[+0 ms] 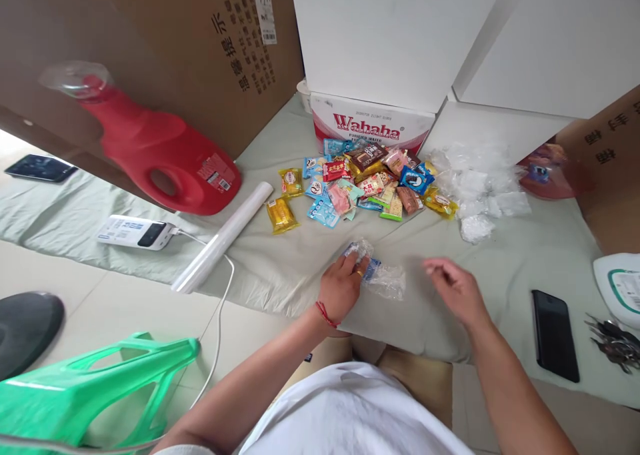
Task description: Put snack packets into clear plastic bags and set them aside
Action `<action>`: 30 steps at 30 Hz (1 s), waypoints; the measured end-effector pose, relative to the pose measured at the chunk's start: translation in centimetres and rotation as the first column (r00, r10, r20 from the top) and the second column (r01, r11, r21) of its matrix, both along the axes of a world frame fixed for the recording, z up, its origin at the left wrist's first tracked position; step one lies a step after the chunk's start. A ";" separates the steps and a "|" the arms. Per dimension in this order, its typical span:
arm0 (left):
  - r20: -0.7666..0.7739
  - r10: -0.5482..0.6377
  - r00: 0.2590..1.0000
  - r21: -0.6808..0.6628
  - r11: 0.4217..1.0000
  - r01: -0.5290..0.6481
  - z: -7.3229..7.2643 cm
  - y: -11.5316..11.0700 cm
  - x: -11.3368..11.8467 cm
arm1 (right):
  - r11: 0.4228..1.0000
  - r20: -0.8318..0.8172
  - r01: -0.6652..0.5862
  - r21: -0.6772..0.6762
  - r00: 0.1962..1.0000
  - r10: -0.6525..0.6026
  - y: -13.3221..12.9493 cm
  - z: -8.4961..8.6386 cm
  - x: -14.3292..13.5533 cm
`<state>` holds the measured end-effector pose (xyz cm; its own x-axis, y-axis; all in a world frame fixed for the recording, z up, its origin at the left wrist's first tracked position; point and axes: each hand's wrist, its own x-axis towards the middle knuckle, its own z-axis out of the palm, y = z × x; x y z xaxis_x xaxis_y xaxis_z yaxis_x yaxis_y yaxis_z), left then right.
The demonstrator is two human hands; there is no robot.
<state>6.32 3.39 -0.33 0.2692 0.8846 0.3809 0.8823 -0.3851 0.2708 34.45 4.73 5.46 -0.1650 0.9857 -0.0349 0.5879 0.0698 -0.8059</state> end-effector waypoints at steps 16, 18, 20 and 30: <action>0.161 -0.055 0.985 -0.057 0.996 0.065 -1.4 -1.0 -0.1 | 0.973 0.186 -0.205 -0.105 0.957 0.222 -1.7 -0.1 -6.4; 0.154 -0.055 0.987 -0.084 0.994 0.069 -1.3 -0.8 0.2 | 0.990 0.078 -0.099 -0.101 0.991 0.107 -1.5 0.4 -7.2; 0.140 -0.064 0.988 -0.126 0.989 0.082 -1.1 -0.7 0.5 | 0.973 -0.084 -0.013 -0.228 0.996 -0.006 -0.4 0.2 -8.7; 0.407 0.237 0.882 -0.092 0.971 -0.218 1.8 -1.0 -1.2 | 0.994 -0.155 0.077 -0.083 0.984 -0.090 4.0 -4.1 -14.2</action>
